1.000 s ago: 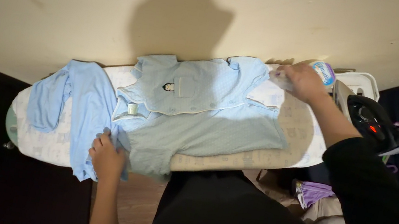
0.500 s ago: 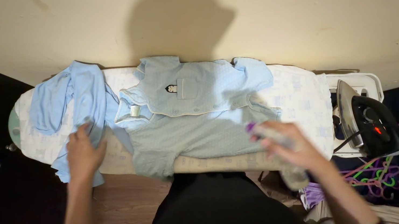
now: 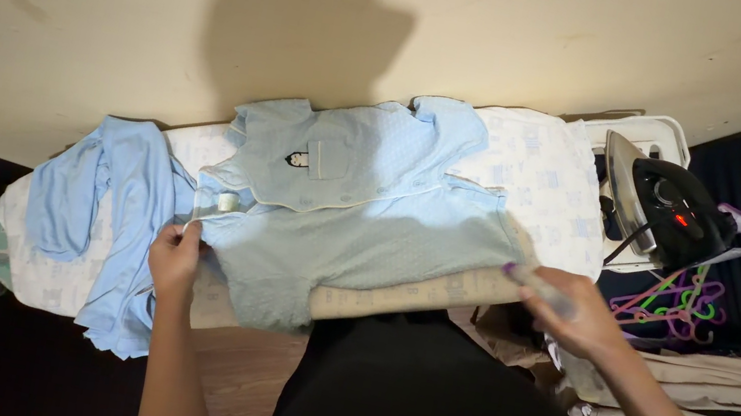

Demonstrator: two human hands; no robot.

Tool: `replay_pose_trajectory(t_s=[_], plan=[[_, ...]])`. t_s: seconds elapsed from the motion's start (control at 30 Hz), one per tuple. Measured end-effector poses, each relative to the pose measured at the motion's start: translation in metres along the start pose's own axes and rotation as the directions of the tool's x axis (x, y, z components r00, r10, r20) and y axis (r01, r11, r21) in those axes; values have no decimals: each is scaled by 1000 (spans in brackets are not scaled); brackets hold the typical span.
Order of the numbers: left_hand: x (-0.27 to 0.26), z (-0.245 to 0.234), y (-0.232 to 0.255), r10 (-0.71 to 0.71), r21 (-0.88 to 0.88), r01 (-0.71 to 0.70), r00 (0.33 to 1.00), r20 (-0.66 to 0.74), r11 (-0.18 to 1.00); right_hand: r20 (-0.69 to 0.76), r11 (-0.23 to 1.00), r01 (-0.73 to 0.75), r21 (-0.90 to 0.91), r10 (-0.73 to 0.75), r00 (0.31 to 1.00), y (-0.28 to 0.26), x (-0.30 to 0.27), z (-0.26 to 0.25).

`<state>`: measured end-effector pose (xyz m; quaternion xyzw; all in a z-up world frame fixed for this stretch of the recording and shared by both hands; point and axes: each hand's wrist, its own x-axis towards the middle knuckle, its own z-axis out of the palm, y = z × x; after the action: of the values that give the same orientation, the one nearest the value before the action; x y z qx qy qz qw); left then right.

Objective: The person irons a light green baby onesie and a light blue baby shirt on an ironing board. They smooth the fabric, use a spray bottle to mist the garments, and repeatedly move the iron over different sections. The person also buttons the blue shirt and folds the green onesie before placing it aside.

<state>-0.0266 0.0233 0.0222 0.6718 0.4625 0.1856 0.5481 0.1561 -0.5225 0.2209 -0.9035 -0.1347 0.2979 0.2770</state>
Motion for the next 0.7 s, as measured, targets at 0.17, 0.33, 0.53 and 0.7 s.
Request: replay_pose_trajectory(t_s=[0.17, 0.33, 0.53, 0.7], plan=[[11, 15, 2, -41, -405, 56, 998, 46, 913, -262, 995, -3, -101, -23, 965, 23, 4, -28], [15, 35, 4, 103, -587, -84, 995, -2, 805, -601, 875, -72, -478, -266, 754, 30, 88, -56], [-1, 36, 28, -102, -539, 234, 959, 263, 809, -642, 913, -288, -290, 37, 766, 24, 235, -56], [-23, 9, 45, 156, 453, -270, 949, 272, 850, -573, 919, -260, -295, 47, 818, 47, 267, -41]])
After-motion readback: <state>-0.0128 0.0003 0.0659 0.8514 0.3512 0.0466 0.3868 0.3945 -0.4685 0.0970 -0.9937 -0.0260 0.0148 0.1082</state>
